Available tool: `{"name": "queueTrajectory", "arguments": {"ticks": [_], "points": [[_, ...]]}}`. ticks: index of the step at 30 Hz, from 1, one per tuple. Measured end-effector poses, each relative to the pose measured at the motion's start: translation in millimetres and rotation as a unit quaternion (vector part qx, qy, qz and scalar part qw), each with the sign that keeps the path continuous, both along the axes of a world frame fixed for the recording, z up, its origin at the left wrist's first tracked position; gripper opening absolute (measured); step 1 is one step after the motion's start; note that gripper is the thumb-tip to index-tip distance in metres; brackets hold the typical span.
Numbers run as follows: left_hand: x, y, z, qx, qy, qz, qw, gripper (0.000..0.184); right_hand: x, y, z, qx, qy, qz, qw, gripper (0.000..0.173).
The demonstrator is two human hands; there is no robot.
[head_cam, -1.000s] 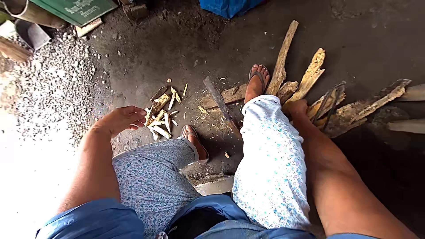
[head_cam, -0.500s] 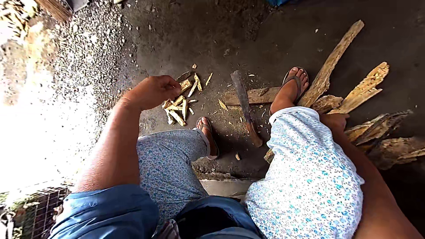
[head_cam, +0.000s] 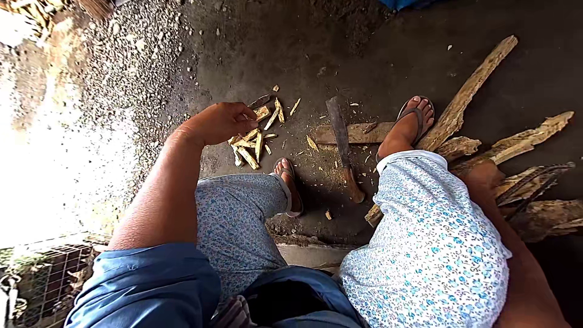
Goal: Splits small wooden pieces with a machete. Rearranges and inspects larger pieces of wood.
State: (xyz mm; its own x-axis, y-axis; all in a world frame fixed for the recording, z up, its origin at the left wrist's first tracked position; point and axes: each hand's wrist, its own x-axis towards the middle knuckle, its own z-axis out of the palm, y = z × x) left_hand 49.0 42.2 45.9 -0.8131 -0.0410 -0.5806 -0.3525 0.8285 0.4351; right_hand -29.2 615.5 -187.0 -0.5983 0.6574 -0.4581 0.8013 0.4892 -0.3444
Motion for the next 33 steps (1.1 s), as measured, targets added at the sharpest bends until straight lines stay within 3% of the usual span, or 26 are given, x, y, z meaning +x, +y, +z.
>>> {"name": "queueTrajectory", "arguments": {"ticks": [3,5,9,13,17,21,25,29,31,33], "points": [[-1.2,4.4,1.1,0.000,0.006,-0.010,1.000,0.029,3.6,7.9,-2.8,-0.109,0.205,-0.138,0.963,0.045],[-3.2,11.6,3.8,-0.007,0.009,-0.018,1.000,0.032,12.6,-0.2,18.2,-0.145,0.261,-0.182,0.937,0.045],[-10.8,37.3,11.7,-0.002,0.046,-0.052,0.998,0.031,53.0,-12.3,85.0,-0.157,0.265,-0.050,0.950,0.045],[-19.2,69.0,16.2,0.033,0.122,-0.086,0.988,0.035,55.2,20.0,111.7,-0.317,0.370,0.086,0.869,0.044],[-25.8,104.9,28.5,0.167,0.197,-0.004,0.966,0.040,37.4,16.7,197.4,-0.410,0.290,0.265,0.823,0.054],[-25.8,130.2,38.8,0.377,0.231,0.188,0.877,0.060,27.1,-30.3,268.0,-0.386,0.219,0.432,0.785,0.056],[-30.5,125.2,37.9,0.480,0.213,0.361,0.770,0.082,40.0,-97.8,290.7,-0.259,0.211,0.579,0.744,0.060],[-30.3,108.5,36.7,0.569,0.215,0.484,0.629,0.082,56.4,-153.7,274.2,-0.076,0.203,0.695,0.685,0.076],[-27.3,100.8,30.5,0.584,0.224,0.542,0.561,0.072,62.7,-171.3,252.0,-0.011,0.204,0.721,0.662,0.079],[-24.2,98.8,32.9,0.566,0.271,0.559,0.542,0.057,61.5,-179.4,228.0,0.006,0.209,0.722,0.660,0.075]]}}
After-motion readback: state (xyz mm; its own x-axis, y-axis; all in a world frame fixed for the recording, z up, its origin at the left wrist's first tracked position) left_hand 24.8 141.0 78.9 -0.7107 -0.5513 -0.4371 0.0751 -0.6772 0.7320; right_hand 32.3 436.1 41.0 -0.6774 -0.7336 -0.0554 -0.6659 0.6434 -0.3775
